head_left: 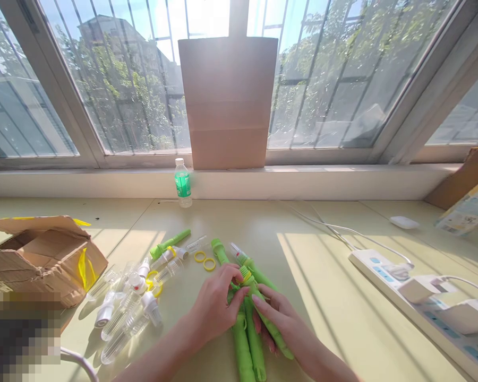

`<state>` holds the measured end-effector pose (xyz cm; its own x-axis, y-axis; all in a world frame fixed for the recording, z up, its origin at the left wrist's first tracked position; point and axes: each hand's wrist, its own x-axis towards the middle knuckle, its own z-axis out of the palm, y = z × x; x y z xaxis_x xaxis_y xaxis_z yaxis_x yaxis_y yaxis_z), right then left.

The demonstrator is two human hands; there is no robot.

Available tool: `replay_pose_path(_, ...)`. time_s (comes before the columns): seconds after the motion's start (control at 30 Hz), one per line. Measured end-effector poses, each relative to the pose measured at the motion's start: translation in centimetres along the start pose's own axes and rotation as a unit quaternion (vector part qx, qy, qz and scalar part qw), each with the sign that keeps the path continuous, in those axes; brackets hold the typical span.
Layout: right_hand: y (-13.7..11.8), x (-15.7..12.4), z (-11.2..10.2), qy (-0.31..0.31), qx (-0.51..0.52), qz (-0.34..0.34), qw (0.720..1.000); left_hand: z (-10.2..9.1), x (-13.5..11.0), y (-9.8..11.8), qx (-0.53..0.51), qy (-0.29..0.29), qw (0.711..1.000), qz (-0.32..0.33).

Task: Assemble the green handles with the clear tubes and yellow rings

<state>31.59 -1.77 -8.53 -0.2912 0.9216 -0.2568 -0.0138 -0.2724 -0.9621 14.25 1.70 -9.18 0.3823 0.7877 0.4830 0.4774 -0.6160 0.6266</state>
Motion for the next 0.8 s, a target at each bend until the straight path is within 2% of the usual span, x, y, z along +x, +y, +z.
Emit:
replay_pose_path(0.6, 0.22, 0.05, -0.04, -0.004, 0.011, -0.002, 1.0, 0.02, 0.01, 0.05, -0.01, 0.014, 1.0, -0.002)
replay_pose_path(0.8, -0.11, 0.0, -0.06, 0.003, -0.017, -0.019, 1.0, 0.07, -0.08, 0.0, -0.01, 0.02, 1.0, 0.0)
